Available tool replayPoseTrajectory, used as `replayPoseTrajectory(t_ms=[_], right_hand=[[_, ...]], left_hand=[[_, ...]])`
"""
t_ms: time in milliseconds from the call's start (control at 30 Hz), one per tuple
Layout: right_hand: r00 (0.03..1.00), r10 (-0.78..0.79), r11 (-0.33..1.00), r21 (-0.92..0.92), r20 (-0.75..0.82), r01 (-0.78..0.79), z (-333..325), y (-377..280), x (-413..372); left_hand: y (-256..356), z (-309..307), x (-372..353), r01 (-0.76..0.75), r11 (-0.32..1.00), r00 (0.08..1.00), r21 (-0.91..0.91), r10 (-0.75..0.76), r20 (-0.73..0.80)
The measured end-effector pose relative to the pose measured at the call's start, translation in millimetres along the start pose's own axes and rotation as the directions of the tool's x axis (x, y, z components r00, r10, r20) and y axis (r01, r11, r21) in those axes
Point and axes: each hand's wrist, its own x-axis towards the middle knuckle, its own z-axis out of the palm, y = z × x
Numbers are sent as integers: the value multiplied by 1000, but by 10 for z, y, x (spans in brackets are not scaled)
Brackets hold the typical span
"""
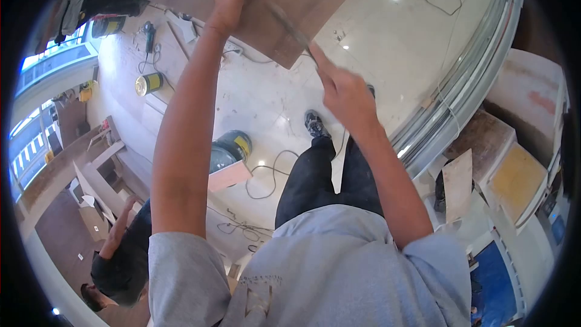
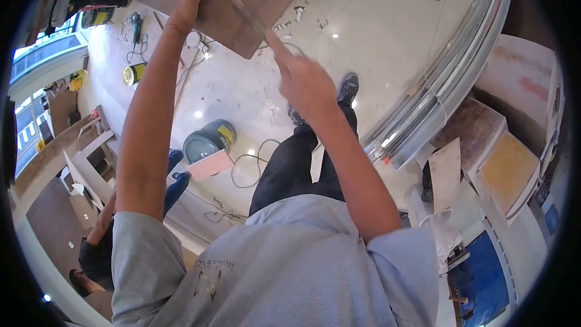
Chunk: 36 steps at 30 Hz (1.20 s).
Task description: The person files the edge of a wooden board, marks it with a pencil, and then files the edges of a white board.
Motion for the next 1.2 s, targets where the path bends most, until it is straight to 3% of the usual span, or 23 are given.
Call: replayPoseTrajectory(t_ms=[100,200,300,433,533,600,733,833,933,1033,1133,1200], right_hand=[[998,55,998,2,11,-55,-33,-157,384],[999,37,996,-86,27,-35,20,-42,-33],[990,106,994,-28,92,-104,-57,-18,-433],[997,-3,996,94,-82,11,-87,184,323],[991,127,991,34,-44,-126,-335,8,692],[995,102,995,-3,-9,-102,-254,67,432],[998,7,1000,-31,69,-5,-102,103,-465],[995,-7,1000,-18,104,9,-149,152,-330],[1000,-12,1000,-20,-6,11,-147,77,580],[999,52,999,-7,-15,-52,-133,13,518],[981,101,993,-68,165,-91,-208,-42,-83],[990,46,999,-18,135,-44,-173,84,-352]], left_hand=[[86,-23,10,16,1000,1000,-18,-17,-17],[67,-32,-1,7,998,1000,58,-7,-6],[103,-33,-20,10,996,1000,91,-9,-17],[-108,-38,-6,-10,996,1000,94,11,-11],[-493,24,30,-359,843,907,399,417,-65],[-573,26,30,-379,840,896,388,438,-71],[-538,28,-25,-361,865,909,348,410,-77],[-561,38,-2,-375,828,895,416,441,-73],[-484,11,0,-376,842,898,387,434,-74],[-54,16,-62,-206,967,968,148,223,-113],[-183,-10,-78,-280,935,950,219,302,-75],[-296,-15,-79,-306,911,940,276,335,-66]])
